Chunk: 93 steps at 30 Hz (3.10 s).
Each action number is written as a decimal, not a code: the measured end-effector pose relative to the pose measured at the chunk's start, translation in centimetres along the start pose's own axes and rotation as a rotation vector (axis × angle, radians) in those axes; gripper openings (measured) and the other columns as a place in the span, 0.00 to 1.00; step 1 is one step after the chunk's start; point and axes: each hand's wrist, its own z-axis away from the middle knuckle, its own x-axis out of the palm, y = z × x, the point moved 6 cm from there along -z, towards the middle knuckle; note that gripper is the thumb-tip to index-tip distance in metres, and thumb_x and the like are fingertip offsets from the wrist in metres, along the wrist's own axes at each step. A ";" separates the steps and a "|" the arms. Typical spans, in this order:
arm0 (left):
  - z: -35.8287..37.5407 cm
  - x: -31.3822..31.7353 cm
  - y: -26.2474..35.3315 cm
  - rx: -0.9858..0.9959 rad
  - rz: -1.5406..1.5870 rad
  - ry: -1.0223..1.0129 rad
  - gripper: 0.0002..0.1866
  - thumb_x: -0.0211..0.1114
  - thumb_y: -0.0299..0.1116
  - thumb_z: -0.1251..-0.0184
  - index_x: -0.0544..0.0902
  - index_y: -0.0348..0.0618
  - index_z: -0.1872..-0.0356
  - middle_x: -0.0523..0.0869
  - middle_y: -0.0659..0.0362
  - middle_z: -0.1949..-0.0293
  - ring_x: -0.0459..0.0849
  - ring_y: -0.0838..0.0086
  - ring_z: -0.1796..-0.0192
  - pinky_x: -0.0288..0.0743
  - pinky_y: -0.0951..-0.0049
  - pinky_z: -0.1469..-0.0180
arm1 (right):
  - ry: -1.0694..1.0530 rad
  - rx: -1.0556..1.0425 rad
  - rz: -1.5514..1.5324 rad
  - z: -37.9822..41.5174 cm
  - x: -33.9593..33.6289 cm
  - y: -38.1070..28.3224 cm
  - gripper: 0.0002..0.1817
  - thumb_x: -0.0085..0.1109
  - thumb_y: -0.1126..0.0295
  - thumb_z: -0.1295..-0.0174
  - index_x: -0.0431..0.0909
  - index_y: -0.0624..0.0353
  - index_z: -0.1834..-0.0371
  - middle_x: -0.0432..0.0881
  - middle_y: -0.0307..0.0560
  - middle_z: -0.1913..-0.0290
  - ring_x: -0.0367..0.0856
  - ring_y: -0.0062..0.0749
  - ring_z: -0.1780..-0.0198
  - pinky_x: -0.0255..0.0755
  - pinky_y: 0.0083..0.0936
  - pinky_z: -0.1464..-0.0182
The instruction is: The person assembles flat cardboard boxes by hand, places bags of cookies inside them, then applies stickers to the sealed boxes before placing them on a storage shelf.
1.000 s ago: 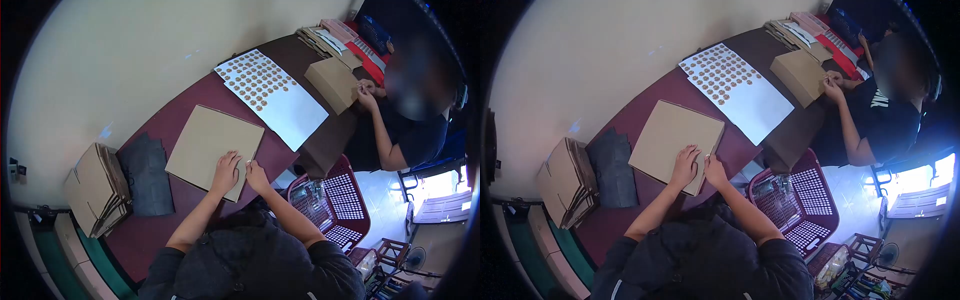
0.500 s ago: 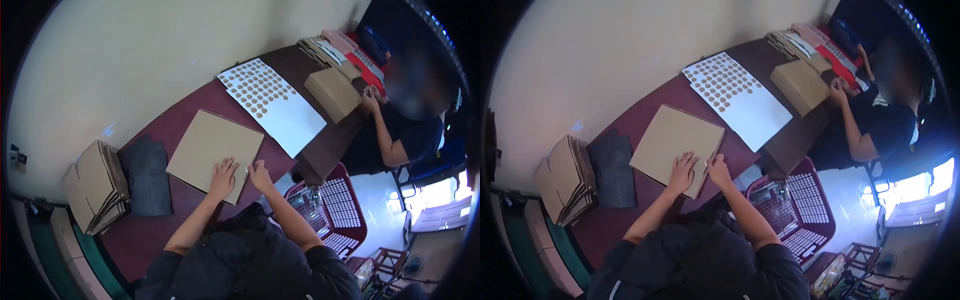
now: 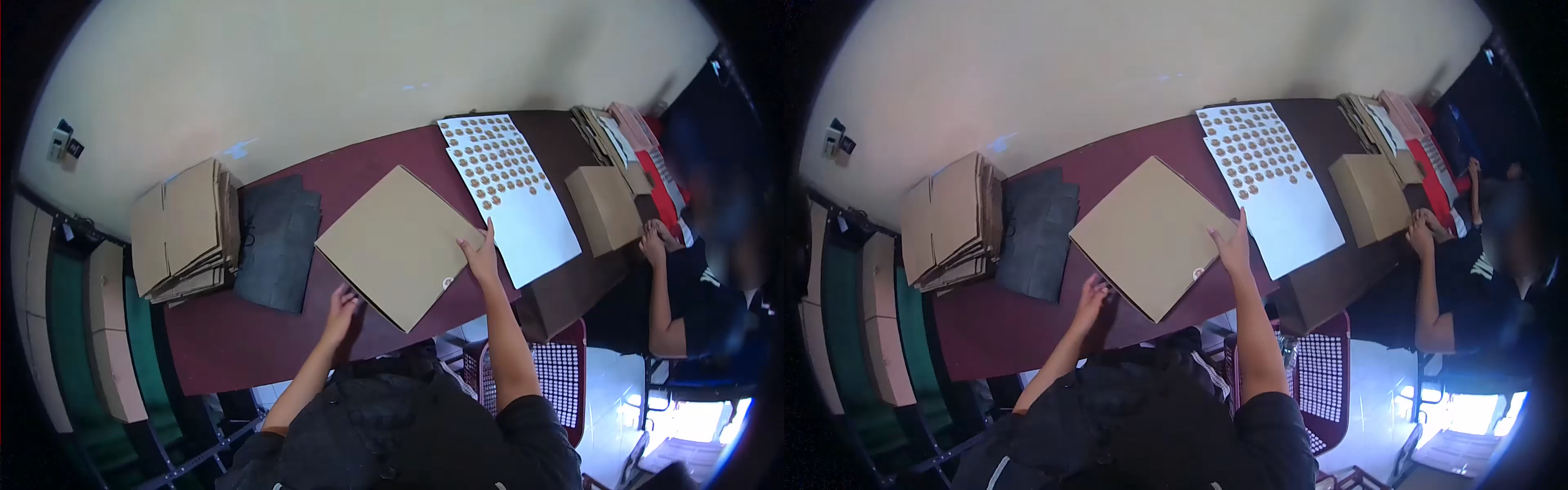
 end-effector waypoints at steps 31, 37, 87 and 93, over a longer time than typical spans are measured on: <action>14.4 -21.0 18.0 0.667 0.672 0.259 0.36 0.55 0.42 0.40 0.60 0.35 0.32 0.60 0.51 0.30 0.56 0.66 0.28 0.45 0.67 0.28 | -0.156 -0.046 -0.619 18.5 2.6 -22.8 0.48 0.75 0.72 0.59 0.53 0.65 0.35 0.65 0.53 0.40 0.66 0.38 0.39 0.59 0.35 0.37; 28.1 -28.1 13.6 0.855 0.742 0.851 0.36 0.47 0.47 0.39 0.60 0.33 0.34 0.71 0.52 0.37 0.70 0.65 0.36 0.64 0.64 0.35 | -0.800 -0.497 -0.543 20.0 10.6 -31.1 0.48 0.74 0.65 0.59 0.56 0.71 0.35 0.72 0.58 0.42 0.71 0.41 0.41 0.66 0.37 0.40; 25.2 -55.8 19.9 0.650 -0.485 0.910 0.63 0.67 0.48 0.43 0.17 0.37 0.34 0.17 0.36 0.32 0.15 0.47 0.29 0.21 0.48 0.30 | -0.797 -0.305 -0.769 21.2 57.5 -69.9 0.16 0.47 0.60 0.36 0.76 0.64 0.65 0.76 0.38 0.66 0.69 0.23 0.62 0.65 0.22 0.56; 19.9 -61.8 20.0 0.549 -0.369 1.052 0.65 0.68 0.48 0.44 0.17 0.36 0.35 0.17 0.30 0.35 0.15 0.42 0.30 0.24 0.46 0.31 | -0.996 -0.394 -0.801 22.3 68.9 -75.0 0.19 0.48 0.58 0.35 0.79 0.63 0.56 0.80 0.43 0.56 0.73 0.25 0.50 0.63 0.22 0.44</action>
